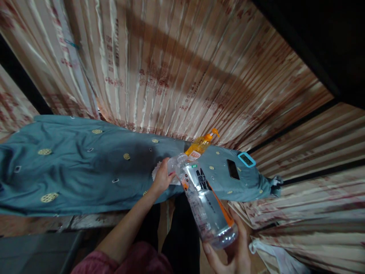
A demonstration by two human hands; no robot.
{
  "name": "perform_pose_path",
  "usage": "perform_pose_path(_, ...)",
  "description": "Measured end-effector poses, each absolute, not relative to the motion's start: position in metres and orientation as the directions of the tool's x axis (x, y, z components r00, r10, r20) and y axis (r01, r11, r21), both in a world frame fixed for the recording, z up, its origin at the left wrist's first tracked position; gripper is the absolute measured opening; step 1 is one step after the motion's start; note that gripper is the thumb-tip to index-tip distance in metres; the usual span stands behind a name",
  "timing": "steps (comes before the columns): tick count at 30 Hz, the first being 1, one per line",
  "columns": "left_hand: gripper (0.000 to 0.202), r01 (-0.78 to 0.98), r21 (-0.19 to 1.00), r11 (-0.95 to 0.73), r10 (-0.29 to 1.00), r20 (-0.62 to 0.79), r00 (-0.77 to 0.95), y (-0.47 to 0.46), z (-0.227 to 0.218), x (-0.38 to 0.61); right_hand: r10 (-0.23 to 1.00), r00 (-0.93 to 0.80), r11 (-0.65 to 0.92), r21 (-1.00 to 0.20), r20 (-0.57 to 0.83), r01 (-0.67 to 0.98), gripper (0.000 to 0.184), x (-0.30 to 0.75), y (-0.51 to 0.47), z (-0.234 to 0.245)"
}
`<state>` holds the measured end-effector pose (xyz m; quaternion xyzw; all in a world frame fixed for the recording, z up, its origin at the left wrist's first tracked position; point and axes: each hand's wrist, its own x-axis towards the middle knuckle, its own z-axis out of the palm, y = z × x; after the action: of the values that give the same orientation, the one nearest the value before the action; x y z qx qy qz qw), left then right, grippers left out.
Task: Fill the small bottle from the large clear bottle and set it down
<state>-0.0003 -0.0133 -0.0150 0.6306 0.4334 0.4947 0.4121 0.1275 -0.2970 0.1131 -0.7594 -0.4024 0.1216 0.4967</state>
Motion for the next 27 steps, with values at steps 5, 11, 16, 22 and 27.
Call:
perform_pose_path(5,0.064,0.134,0.954,-0.269,0.958,0.251,0.138,-0.013,-0.0143,-0.0005,0.734,0.644,-0.187,-0.848,0.215,0.496,0.112,0.1266,-0.2958,0.116)
perform_pose_path(11,0.064,0.102,0.963,-0.248,0.962,0.232,0.141,-0.0126,-0.0117,-0.0021,0.732,0.653,-0.205,-0.852,0.193,0.482,0.105,0.1226,-0.2942,0.1219)
perform_pose_path(16,0.064,0.097,0.963,-0.25,0.963,0.236,0.133,-0.0117,-0.0114,-0.0019,0.724,0.661,-0.2,-0.857,0.197,0.474,0.104,0.1223,-0.2941,0.1216)
perform_pose_path(22,0.064,0.08,0.962,-0.262,0.958,0.25,0.138,-0.0109,-0.0137,-0.003,0.72,0.671,-0.248,-0.838,0.176,0.487,0.107,0.1235,-0.2951,0.1214)
perform_pose_path(27,0.065,0.112,0.962,-0.247,0.962,0.23,0.147,-0.0117,-0.0128,-0.0044,0.728,0.66,-0.218,-0.851,0.185,0.478,0.102,0.1235,-0.2952,0.1217)
